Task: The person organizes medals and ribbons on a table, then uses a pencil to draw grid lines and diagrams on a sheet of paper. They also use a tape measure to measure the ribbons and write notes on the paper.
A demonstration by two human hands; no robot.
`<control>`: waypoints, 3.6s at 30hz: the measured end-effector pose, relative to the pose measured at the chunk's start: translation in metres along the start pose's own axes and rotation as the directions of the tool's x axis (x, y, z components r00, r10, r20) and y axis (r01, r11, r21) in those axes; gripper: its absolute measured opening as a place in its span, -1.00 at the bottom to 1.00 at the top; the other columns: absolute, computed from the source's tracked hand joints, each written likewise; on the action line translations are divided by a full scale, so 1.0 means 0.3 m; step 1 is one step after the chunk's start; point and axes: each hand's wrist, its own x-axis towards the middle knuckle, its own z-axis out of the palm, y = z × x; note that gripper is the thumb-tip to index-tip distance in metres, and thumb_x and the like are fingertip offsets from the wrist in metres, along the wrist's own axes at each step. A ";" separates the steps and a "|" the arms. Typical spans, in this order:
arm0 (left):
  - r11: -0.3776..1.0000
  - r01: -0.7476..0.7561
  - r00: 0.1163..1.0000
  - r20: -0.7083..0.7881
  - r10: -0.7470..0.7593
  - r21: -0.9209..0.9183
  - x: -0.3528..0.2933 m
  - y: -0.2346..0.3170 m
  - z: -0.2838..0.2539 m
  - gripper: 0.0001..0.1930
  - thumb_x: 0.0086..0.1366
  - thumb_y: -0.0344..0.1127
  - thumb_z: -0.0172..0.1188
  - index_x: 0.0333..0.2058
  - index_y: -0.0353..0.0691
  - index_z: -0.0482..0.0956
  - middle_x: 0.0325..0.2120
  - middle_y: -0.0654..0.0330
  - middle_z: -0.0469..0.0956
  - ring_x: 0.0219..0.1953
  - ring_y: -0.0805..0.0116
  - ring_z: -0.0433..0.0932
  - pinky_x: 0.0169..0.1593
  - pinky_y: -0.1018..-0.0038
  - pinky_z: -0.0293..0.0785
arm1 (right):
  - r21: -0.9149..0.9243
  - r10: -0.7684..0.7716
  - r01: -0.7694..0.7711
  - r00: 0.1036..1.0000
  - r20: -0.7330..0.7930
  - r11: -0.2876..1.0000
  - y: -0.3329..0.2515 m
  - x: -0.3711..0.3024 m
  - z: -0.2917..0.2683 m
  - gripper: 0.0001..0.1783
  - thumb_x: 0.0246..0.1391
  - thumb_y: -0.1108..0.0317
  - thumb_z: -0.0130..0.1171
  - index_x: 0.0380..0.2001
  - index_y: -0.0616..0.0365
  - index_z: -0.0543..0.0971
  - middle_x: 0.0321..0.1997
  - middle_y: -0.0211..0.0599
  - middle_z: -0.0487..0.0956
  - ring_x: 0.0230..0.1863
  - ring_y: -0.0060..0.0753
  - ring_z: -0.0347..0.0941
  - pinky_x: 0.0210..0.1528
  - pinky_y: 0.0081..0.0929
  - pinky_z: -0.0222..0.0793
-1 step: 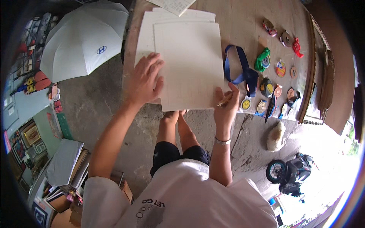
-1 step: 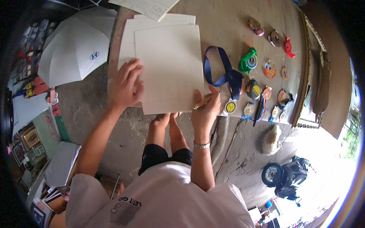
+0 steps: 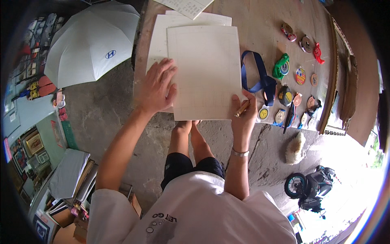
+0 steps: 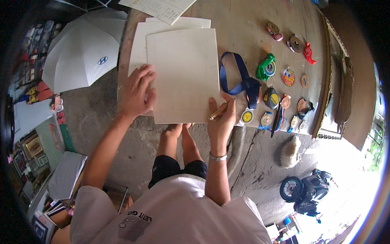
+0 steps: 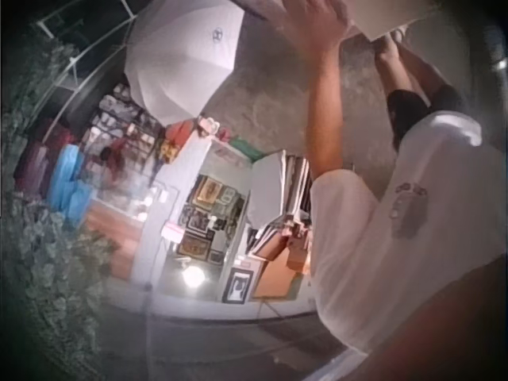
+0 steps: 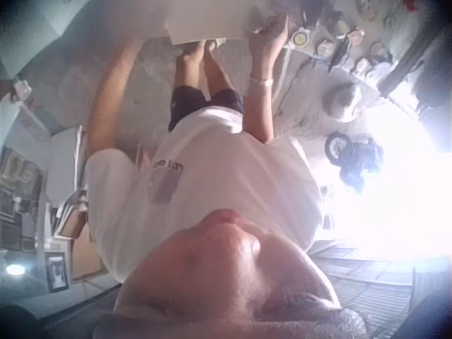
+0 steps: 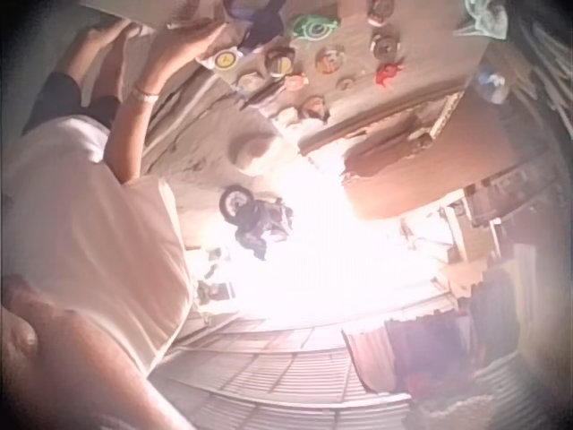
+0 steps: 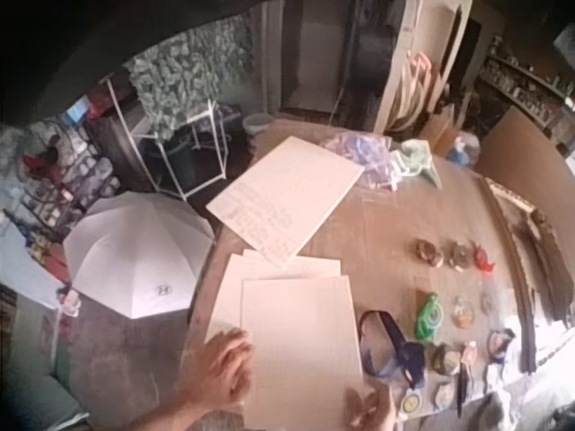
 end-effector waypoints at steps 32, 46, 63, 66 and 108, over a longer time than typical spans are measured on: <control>0.974 0.224 0.973 -0.052 -0.226 -0.048 -0.030 -0.061 -0.010 -0.06 0.21 0.38 0.22 0.42 -0.01 0.21 0.39 0.08 0.20 0.43 0.07 0.17 0.43 0.00 0.09 | 0.467 -0.496 0.379 0.854 0.157 0.799 -0.158 0.164 0.212 -0.84 0.36 0.41 0.06 -0.12 0.30 0.51 -0.35 -0.16 0.69 -0.41 -0.51 0.54 -0.32 -0.54 0.45; 0.976 0.214 0.971 0.114 -0.210 -0.026 -0.042 -0.049 0.009 -0.01 0.16 0.51 0.12 0.41 -0.02 0.22 0.45 0.14 0.10 0.50 0.13 0.04 0.51 -0.02 -0.06 | 0.404 -0.587 0.479 0.783 0.206 0.779 -0.258 0.472 0.492 -0.89 0.11 0.50 0.07 -0.42 0.29 0.56 -0.52 -0.36 0.54 -0.45 -0.62 0.36 -0.35 -0.59 0.32; 0.974 0.225 0.970 0.104 -0.220 -0.038 -0.047 -0.056 0.023 0.00 0.12 0.50 0.18 0.41 0.04 0.21 0.46 0.19 0.09 0.49 0.16 0.07 0.52 -0.01 -0.04 | 0.236 -0.624 0.583 0.764 0.168 0.778 -0.271 0.445 0.480 -0.91 0.18 0.51 0.10 -0.39 0.29 0.56 -0.50 -0.41 0.50 -0.43 -0.65 0.32 -0.35 -0.60 0.27; 0.974 0.224 0.970 0.108 -0.220 -0.036 -0.048 -0.057 0.024 0.01 0.12 0.51 0.17 0.42 0.05 0.20 0.46 0.19 0.10 0.49 0.16 0.07 0.51 -0.01 -0.04 | 0.249 -0.619 0.575 0.768 0.165 0.779 -0.276 0.442 0.478 -0.91 0.18 0.51 0.10 -0.38 0.28 0.56 -0.49 -0.38 0.52 -0.43 -0.65 0.32 -0.34 -0.61 0.28; 0.983 0.182 0.978 0.105 -0.180 -0.012 -0.034 -0.055 0.022 -0.12 0.25 0.25 0.18 0.44 -0.03 0.17 0.46 0.17 0.11 0.48 0.06 0.10 0.49 -0.09 -0.05 | 0.324 -0.496 0.463 0.868 0.023 0.825 0.042 0.440 0.147 -0.94 0.07 0.56 0.11 -0.45 0.29 0.55 -0.56 -0.48 0.45 -0.51 -0.70 0.23 -0.45 -0.63 0.10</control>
